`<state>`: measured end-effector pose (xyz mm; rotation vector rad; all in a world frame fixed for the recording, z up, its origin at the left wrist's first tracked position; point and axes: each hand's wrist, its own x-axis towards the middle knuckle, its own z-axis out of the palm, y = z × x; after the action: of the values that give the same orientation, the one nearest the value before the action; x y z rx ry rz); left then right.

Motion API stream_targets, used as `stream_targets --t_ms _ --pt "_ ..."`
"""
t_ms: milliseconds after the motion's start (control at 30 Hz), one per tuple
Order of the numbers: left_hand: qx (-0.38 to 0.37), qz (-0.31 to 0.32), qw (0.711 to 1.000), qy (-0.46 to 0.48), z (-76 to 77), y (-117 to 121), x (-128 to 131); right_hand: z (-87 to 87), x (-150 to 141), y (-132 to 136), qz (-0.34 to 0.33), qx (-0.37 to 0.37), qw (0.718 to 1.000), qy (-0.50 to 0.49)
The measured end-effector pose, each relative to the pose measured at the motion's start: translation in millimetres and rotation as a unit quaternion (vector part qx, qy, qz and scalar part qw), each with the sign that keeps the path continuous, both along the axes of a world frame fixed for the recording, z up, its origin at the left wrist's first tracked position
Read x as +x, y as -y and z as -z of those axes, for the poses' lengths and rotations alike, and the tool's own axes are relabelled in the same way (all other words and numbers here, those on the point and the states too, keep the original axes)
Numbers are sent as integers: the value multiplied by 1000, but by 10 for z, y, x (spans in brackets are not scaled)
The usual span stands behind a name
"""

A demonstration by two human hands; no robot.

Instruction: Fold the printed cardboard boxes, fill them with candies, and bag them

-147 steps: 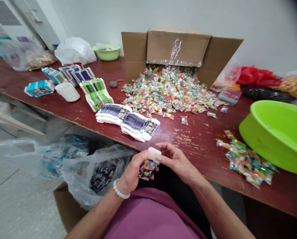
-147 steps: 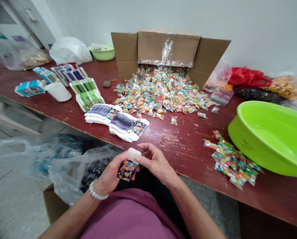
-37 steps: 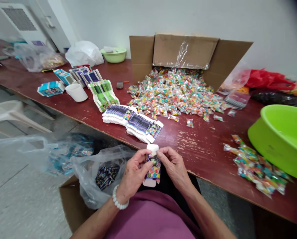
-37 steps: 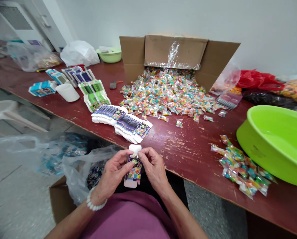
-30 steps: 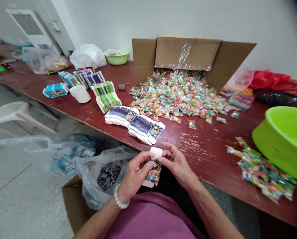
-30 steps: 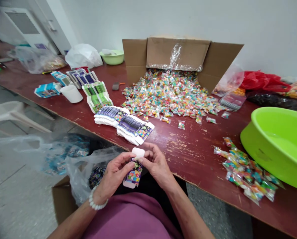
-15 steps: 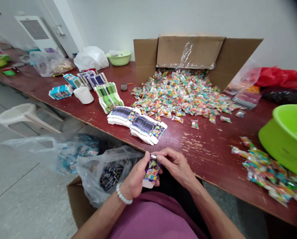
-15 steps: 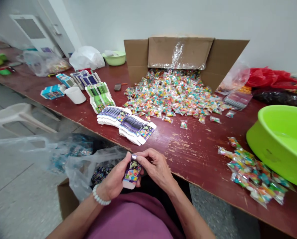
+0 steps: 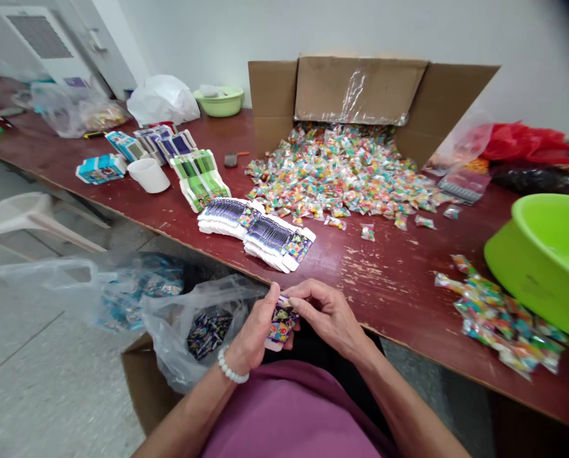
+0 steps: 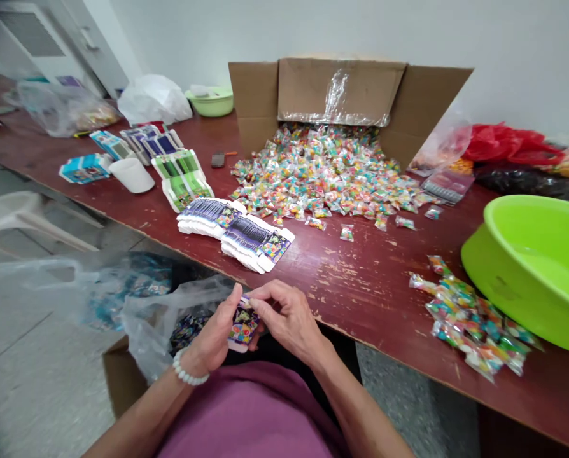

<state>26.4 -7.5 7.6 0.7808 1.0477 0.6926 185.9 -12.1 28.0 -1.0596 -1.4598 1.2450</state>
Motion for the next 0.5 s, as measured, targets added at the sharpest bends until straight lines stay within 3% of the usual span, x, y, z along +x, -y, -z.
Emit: stream_targets --t_ms 133,200,333,367,400,433,500 --pt "-13 -13 999 49 31 18 38 24 2 49 12 143 985 94" --pt "-28 -14 996 82 46 43 52 66 1 40 26 174 975 139" --pt "-58 50 990 115 118 115 -5 155 203 -178 -52 111 977 176" --pt "-56 73 990 109 148 131 -43 171 324 -291 -42 85 976 195" --pt "-54 94 989 99 182 142 -90 185 476 -427 -6 63 973 220" --pt "-54 109 989 87 219 147 -146 197 654 -582 81 51 957 275" --pt "-61 122 989 59 288 127 -287 223 1049 -916 253 16 885 389"
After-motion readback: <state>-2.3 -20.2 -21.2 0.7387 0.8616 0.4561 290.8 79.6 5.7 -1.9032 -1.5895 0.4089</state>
